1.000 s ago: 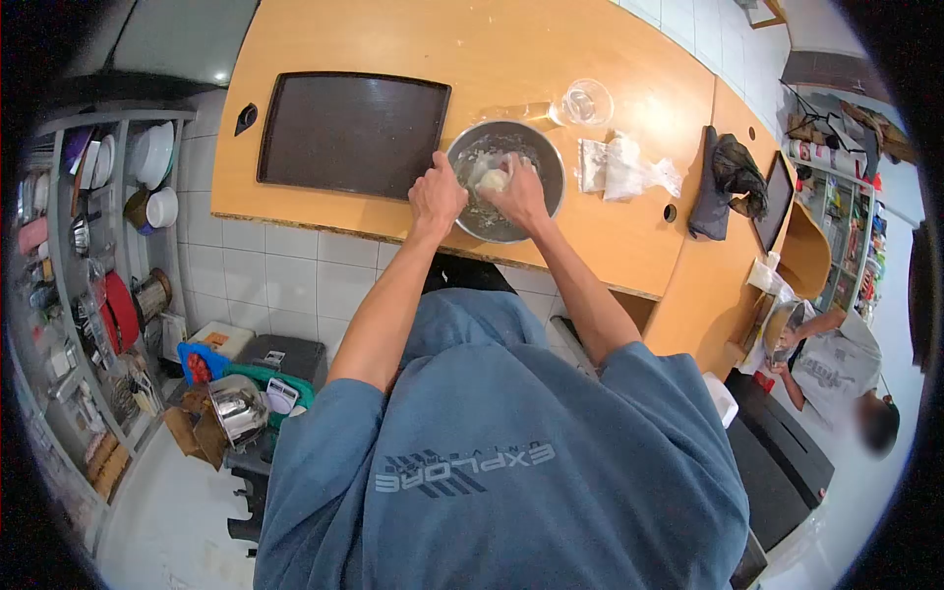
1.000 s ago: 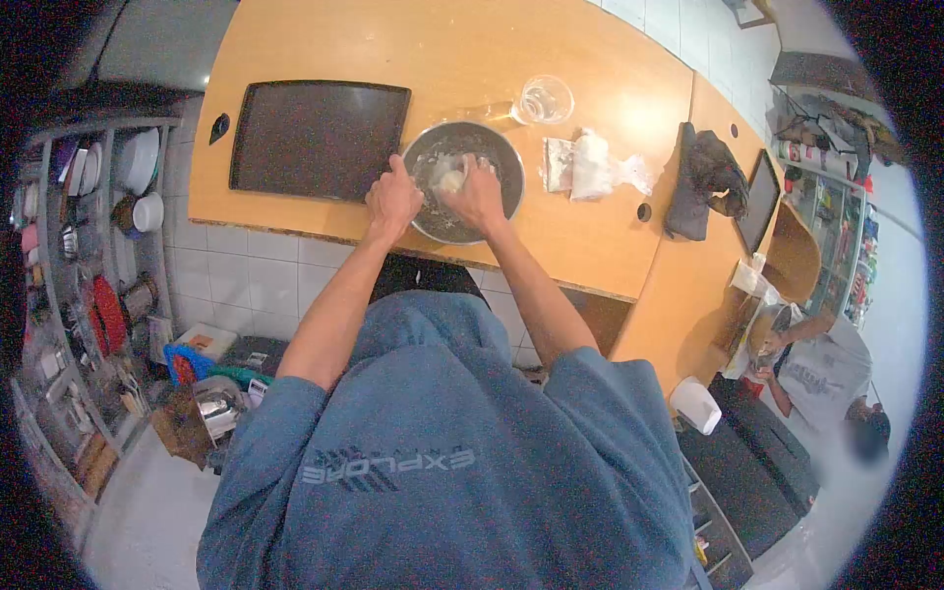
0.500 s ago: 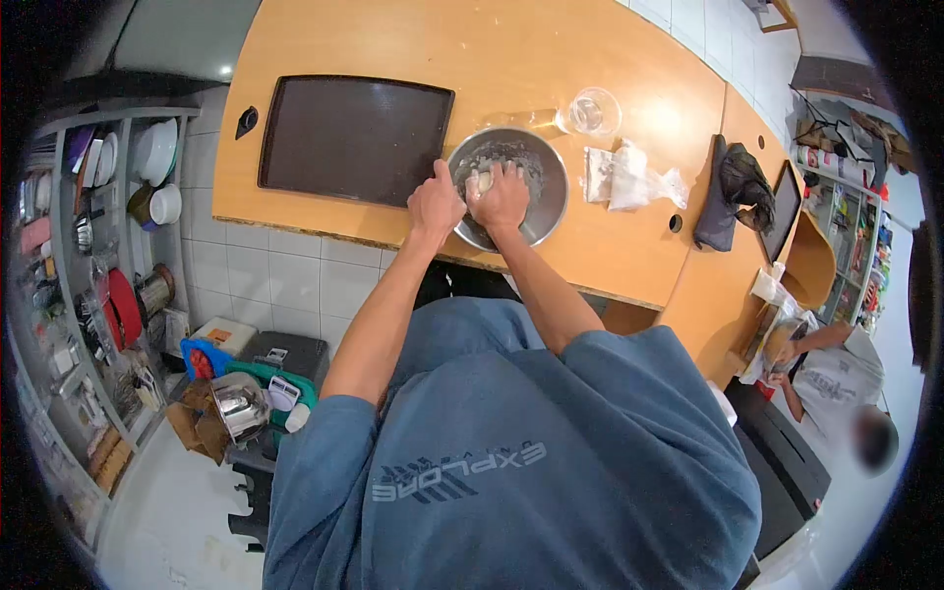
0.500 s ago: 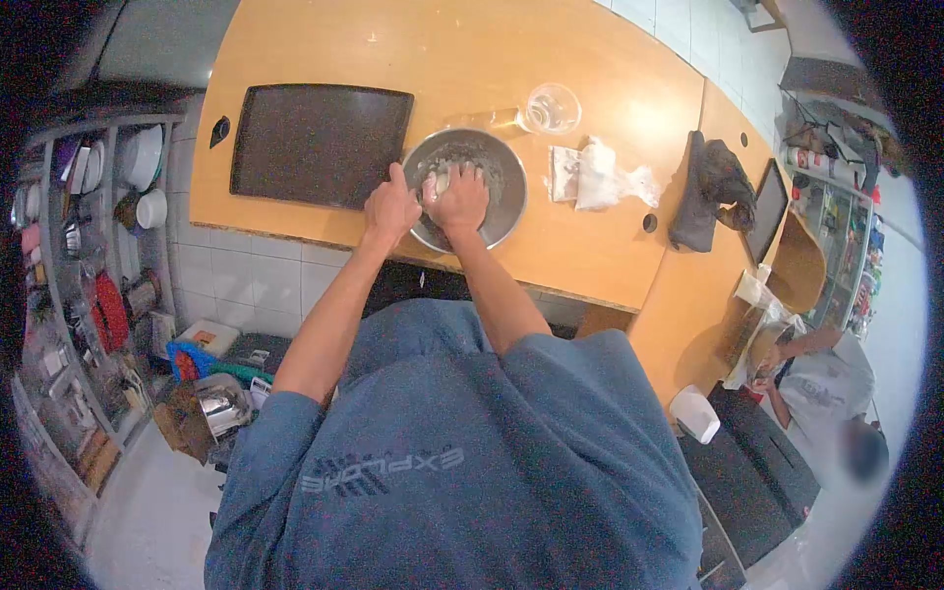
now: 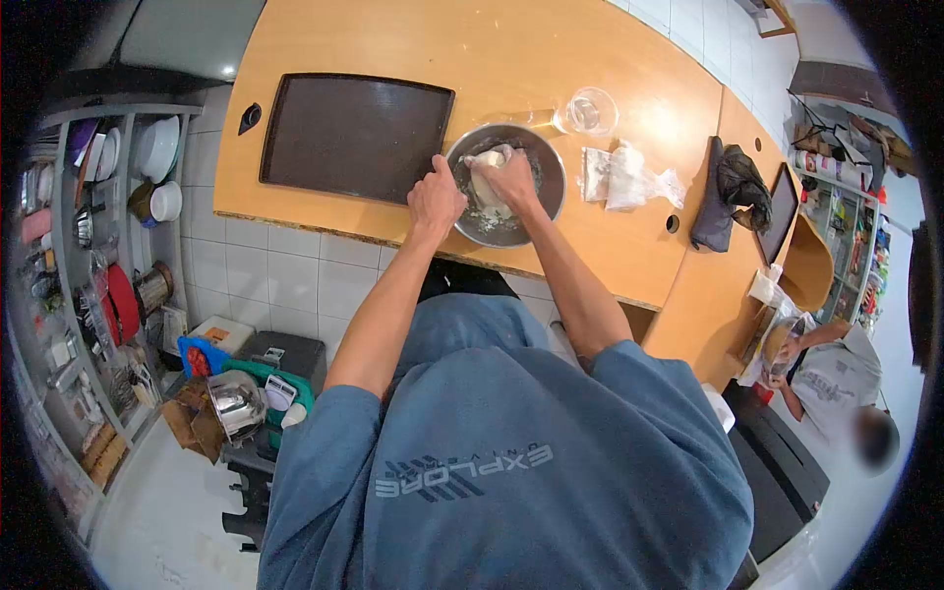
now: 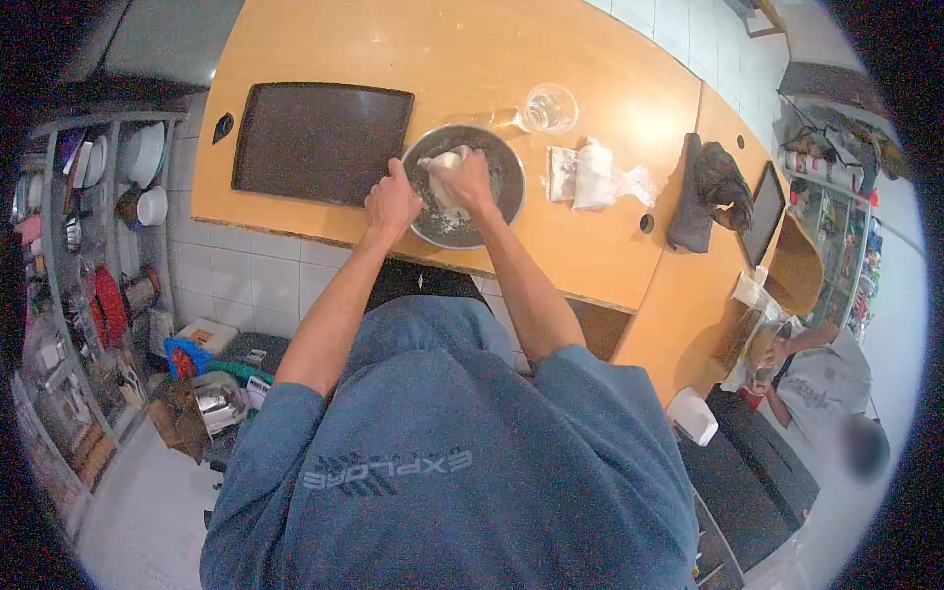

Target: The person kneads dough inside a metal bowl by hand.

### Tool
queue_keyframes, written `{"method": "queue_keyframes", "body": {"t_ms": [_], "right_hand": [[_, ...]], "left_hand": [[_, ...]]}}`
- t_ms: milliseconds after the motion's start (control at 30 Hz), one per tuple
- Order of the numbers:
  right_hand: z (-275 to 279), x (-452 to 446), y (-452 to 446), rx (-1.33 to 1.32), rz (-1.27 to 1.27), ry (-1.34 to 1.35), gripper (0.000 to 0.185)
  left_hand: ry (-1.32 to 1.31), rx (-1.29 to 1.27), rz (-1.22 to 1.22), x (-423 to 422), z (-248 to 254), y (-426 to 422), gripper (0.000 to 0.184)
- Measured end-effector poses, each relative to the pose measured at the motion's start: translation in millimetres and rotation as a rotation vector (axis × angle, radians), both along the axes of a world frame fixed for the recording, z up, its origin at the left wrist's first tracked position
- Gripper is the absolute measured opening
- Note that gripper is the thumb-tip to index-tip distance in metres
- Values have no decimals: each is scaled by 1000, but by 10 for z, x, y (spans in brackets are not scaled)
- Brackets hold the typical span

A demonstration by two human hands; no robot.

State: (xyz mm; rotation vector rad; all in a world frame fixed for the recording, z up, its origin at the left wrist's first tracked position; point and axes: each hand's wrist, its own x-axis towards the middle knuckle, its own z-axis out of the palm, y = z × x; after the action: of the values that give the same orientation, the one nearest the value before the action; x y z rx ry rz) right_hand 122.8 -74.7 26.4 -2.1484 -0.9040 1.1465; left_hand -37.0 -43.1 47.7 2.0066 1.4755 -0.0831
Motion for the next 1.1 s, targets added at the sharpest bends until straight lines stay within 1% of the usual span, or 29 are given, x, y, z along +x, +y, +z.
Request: {"method": "queue_keyframes", "body": {"t_ms": [33,133,233,333,433,533,633,733,833,933,1033,1100], "right_hand": [[-56,25,-12,10,39,-1,56],[-68,-3,-205,163,63,-188,56],[-10,34,-352,174,126,-57,58],[31,-37,-321,-140,205,-185,61],[94,-67,-347,-332,274,-166,71],[28,-49,-352,-287,427,-168,80],[-98,-98,-429,-71,405,-335,64],[-223,-196,-489,58,426,-520,65],[-246,-325,-505,75,269,-628,59],[-135,-371,-489,-90,292,-561,60],[-202,-371,-513,-45,322,-652,50],[-217,-355,-526,21,313,-646,46]], "left_hand": [[6,-6,2,4,5,8,47],[15,-16,6,15,-2,16,48],[8,-13,3,3,-3,10,48],[-6,-13,-16,-18,-18,7,47],[2,-15,-15,8,-19,4,49],[42,-34,-15,27,-7,15,53],[30,-29,-18,4,-46,25,53],[-1,-23,-32,-37,-29,1,50],[-1,-25,-41,-35,-31,0,46],[15,-33,-18,-28,-76,13,44],[4,-26,-21,-6,-95,11,41],[3,-23,-31,-23,-113,13,40]]}}
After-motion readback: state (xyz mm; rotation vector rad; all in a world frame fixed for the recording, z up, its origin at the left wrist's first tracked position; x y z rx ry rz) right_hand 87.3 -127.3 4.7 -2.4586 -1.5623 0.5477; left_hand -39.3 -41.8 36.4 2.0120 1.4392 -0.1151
